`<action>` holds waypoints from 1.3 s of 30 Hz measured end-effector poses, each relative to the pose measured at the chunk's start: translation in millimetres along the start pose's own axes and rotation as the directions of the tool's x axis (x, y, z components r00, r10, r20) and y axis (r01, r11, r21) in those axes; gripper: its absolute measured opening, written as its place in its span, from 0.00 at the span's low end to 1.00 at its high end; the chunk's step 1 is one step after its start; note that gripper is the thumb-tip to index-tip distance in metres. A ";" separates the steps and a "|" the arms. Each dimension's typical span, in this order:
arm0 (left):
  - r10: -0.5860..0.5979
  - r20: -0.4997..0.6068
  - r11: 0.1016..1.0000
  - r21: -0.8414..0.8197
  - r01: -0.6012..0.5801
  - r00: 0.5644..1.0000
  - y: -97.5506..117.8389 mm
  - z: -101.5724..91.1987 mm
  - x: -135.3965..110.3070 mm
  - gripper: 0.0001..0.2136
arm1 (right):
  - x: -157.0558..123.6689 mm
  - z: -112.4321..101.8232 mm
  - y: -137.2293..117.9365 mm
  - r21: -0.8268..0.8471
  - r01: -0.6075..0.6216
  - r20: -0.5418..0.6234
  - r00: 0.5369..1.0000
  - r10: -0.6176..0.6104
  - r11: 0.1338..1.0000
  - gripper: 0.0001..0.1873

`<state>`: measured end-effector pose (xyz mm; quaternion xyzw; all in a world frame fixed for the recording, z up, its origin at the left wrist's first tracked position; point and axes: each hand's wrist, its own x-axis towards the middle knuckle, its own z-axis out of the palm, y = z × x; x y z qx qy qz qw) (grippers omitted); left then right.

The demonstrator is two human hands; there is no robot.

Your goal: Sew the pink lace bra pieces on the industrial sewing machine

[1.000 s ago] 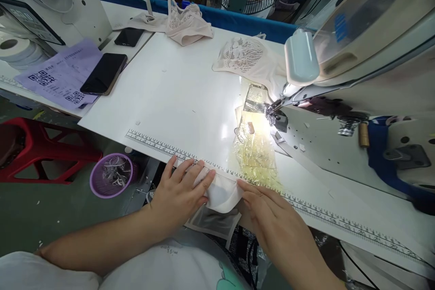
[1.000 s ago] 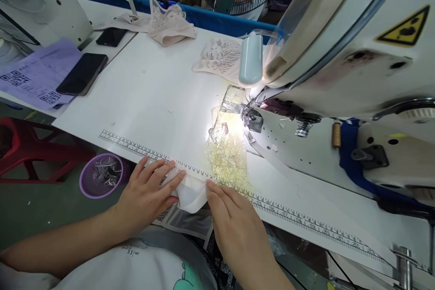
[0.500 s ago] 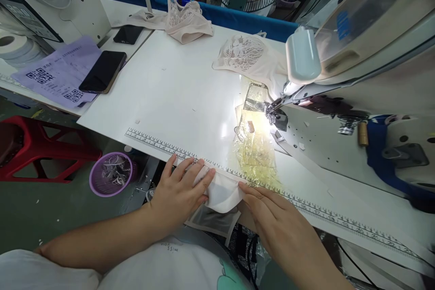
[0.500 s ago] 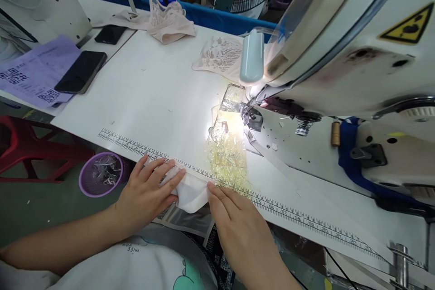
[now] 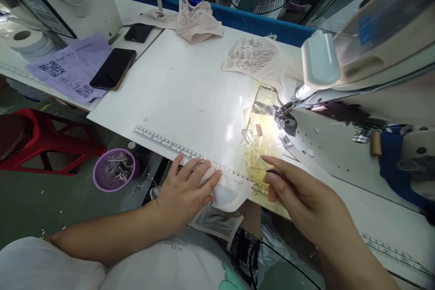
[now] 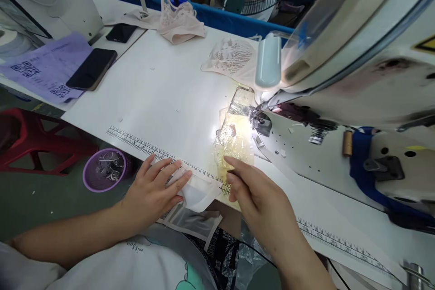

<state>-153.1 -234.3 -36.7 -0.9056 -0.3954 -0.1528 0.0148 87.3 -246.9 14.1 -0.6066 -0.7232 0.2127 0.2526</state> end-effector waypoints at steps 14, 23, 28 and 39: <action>0.007 -0.019 1.000 0.013 -0.007 1.000 1.0 1.4 -3.5 0.18 | 28.0 43.2 -33.3 -0.289 0.282 0.021 0.957 -0.288 0.915 0.10; 0.008 -0.033 1.000 0.027 -0.007 0.999 0.8 1.9 -3.5 0.17 | 19.7 57.6 -25.3 -0.325 0.346 0.063 0.937 -0.345 0.880 0.15; 0.002 -0.005 1.000 0.029 -0.002 1.000 1.1 -1.1 -2.1 0.18 | 22.3 59.1 -26.5 -0.376 0.399 0.089 0.914 -0.397 0.836 0.16; 0.001 -0.022 0.999 0.035 -0.001 1.000 1.4 1.3 -1.7 0.17 | 10.7 28.4 -23.8 -0.519 0.435 0.199 0.898 -0.391 0.736 0.17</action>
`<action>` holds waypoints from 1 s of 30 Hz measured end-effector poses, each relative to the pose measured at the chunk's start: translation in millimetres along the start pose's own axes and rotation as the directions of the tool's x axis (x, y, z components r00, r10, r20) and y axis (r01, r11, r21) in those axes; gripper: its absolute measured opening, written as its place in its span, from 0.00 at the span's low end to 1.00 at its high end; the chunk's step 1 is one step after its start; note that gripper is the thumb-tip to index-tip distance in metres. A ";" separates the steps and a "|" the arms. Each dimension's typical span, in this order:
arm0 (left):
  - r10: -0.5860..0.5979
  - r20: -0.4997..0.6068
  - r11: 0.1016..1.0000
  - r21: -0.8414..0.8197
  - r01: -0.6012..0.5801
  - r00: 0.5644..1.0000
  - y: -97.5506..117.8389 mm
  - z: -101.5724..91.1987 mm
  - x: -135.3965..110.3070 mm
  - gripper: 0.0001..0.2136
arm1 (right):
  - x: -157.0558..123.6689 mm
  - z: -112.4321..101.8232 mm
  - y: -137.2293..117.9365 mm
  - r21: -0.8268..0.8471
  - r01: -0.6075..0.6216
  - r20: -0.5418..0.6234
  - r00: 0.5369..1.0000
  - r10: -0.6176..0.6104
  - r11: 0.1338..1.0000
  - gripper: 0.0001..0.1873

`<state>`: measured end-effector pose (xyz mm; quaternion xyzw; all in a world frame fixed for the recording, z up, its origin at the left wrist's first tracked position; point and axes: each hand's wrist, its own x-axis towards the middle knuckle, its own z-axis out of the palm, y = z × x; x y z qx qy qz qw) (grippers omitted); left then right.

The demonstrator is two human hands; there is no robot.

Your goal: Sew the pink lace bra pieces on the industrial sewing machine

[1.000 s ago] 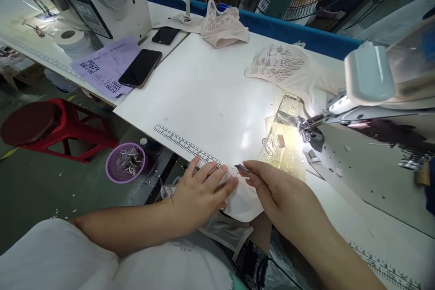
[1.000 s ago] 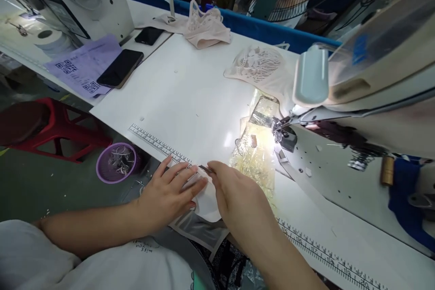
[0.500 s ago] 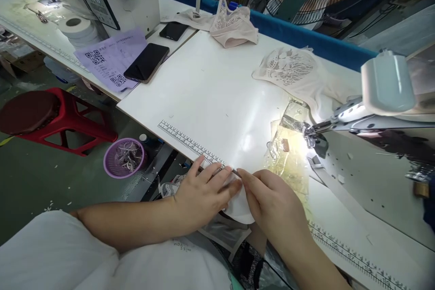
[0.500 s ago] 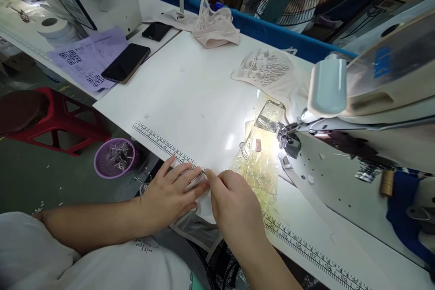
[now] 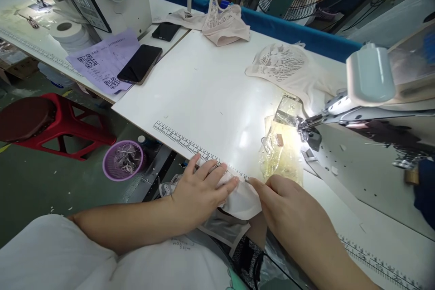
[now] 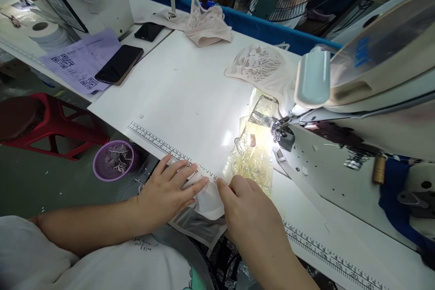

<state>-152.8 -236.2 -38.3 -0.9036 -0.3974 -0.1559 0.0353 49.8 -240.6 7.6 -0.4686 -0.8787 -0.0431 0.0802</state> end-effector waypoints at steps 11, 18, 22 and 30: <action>0.006 -0.008 0.999 0.033 -0.005 1.000 1.7 -3.3 3.9 0.16 | 6.0 17.7 -7.4 0.109 -0.042 -0.096 0.994 0.053 0.993 0.16; 0.007 0.017 1.000 0.026 -0.007 1.000 -0.4 -2.5 2.0 0.16 | -0.4 4.6 3.4 0.058 -0.020 -0.017 1.000 0.021 0.998 0.17; 0.013 0.029 1.000 0.022 -0.014 1.000 -0.6 -4.0 3.5 0.17 | -10.4 -3.7 10.9 0.102 -0.093 0.013 0.996 0.093 0.990 0.17; 0.010 0.095 0.999 0.033 -0.013 0.995 10.2 -10.4 6.1 0.20 | -11.9 9.6 12.6 0.533 -0.305 0.075 0.946 0.315 0.789 0.08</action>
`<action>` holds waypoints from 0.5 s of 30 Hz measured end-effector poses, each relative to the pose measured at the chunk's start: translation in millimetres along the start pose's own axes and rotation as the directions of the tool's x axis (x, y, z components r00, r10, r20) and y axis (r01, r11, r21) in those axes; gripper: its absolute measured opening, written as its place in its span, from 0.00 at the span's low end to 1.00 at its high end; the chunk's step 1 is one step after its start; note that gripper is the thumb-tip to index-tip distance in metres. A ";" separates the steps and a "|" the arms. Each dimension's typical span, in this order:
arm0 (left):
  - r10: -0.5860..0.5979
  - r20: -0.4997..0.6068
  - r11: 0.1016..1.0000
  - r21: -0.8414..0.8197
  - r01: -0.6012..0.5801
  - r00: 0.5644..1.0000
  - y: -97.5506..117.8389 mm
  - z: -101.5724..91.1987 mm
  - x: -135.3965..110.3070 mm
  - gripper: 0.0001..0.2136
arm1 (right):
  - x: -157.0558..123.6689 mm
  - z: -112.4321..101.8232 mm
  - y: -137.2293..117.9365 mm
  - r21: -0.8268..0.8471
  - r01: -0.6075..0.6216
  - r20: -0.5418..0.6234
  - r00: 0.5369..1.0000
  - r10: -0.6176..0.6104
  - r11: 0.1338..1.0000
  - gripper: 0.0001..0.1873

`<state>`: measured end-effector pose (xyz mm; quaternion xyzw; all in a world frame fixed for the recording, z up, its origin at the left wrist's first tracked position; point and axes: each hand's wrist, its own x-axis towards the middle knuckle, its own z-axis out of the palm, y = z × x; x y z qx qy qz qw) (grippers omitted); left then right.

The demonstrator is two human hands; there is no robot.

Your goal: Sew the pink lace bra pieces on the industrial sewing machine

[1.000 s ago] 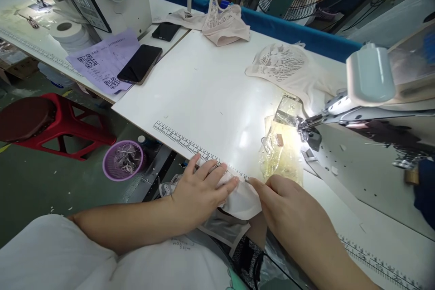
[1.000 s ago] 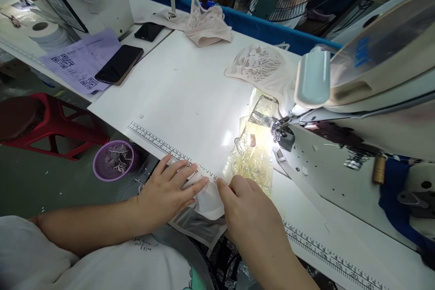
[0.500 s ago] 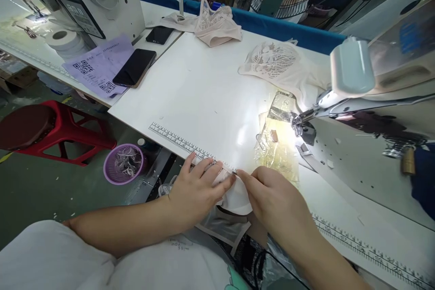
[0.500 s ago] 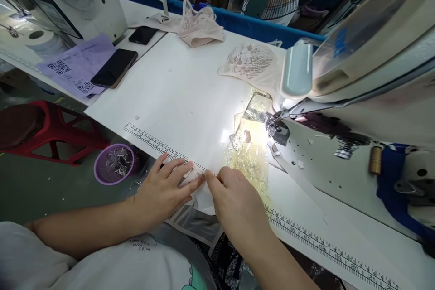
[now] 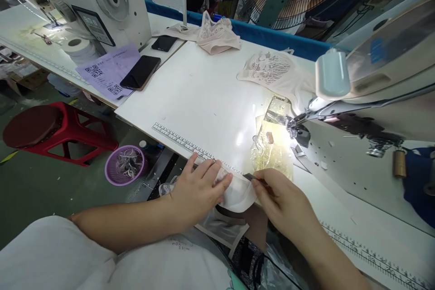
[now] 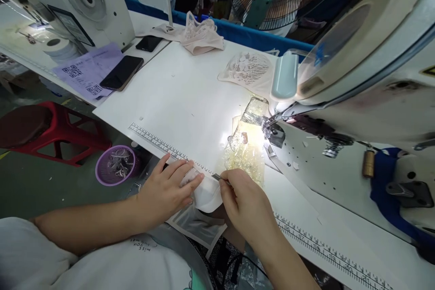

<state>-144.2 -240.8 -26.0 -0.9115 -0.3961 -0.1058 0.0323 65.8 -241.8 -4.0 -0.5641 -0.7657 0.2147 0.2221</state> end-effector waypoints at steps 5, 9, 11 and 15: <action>-0.052 -0.042 0.998 0.020 0.053 0.998 9.4 2.1 -1.5 0.22 | 9.1 7.8 -7.5 -0.254 0.120 -0.021 0.991 -0.130 0.960 0.10; -0.071 -0.040 0.997 0.023 0.072 0.997 10.7 3.1 -2.4 0.23 | 19.2 22.3 -11.7 -0.381 0.204 -0.027 0.973 -0.231 0.902 0.12; -0.072 -0.037 0.997 0.014 0.072 0.997 10.0 2.7 -2.6 0.24 | 23.5 28.4 -12.4 -0.401 0.230 -0.048 0.961 -0.271 0.887 0.12; -0.071 -0.033 0.997 0.011 0.071 0.997 8.4 1.0 -2.6 0.22 | 24.6 24.6 -12.3 -0.454 0.273 -0.004 0.951 -0.309 0.848 0.13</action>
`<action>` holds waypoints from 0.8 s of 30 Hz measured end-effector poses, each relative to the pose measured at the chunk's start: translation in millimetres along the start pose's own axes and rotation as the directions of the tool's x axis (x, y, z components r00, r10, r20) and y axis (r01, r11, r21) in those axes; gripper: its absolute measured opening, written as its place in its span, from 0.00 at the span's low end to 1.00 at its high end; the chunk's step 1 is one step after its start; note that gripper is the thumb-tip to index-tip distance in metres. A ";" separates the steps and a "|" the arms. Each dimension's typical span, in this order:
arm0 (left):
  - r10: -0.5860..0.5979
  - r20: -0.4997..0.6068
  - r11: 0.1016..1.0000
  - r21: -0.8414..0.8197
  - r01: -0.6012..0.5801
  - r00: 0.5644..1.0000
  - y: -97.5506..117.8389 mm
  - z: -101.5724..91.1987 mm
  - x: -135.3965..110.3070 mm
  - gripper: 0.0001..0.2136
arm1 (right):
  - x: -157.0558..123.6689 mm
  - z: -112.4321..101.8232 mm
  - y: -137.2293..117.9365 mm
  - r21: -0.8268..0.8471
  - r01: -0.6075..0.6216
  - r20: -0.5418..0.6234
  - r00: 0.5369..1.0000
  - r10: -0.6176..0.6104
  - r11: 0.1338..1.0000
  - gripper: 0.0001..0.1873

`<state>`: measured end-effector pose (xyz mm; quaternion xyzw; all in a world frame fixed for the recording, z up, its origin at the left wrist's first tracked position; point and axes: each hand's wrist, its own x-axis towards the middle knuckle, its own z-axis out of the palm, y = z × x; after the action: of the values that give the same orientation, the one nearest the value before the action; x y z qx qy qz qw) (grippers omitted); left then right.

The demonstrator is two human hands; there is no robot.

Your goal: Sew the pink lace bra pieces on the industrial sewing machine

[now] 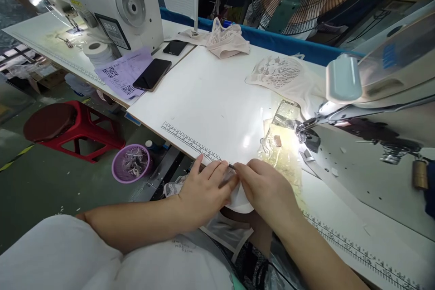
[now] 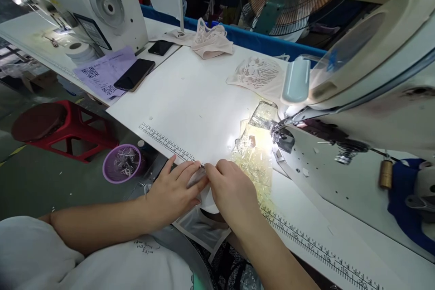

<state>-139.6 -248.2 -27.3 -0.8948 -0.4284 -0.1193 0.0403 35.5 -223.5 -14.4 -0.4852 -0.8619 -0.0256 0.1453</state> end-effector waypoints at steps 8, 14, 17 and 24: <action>0.018 0.012 1.000 -0.004 -0.018 1.000 -1.3 -1.6 1.3 0.21 | -21.7 -23.4 14.9 0.129 -0.108 0.045 0.994 0.103 0.986 0.12; 0.175 0.009 0.985 0.003 -0.175 0.984 6.9 -3.1 8.4 0.21 | -27.9 -12.9 15.2 0.461 -0.361 0.155 0.932 0.327 0.811 0.08; 0.149 0.040 0.989 -0.005 -0.149 0.988 15.1 -2.7 12.3 0.24 | -27.6 -14.3 16.0 0.438 -0.329 0.162 0.944 0.286 0.837 0.07; 0.107 0.030 0.994 -0.005 -0.107 0.994 22.5 9.3 11.6 0.27 | -21.1 -14.0 16.4 0.153 -0.122 0.050 0.992 0.116 0.981 0.12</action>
<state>-113.4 -252.0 -32.8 -0.9182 -0.3802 -0.1040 0.0387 62.8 -235.0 -8.4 -0.5233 -0.8335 0.0607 0.1664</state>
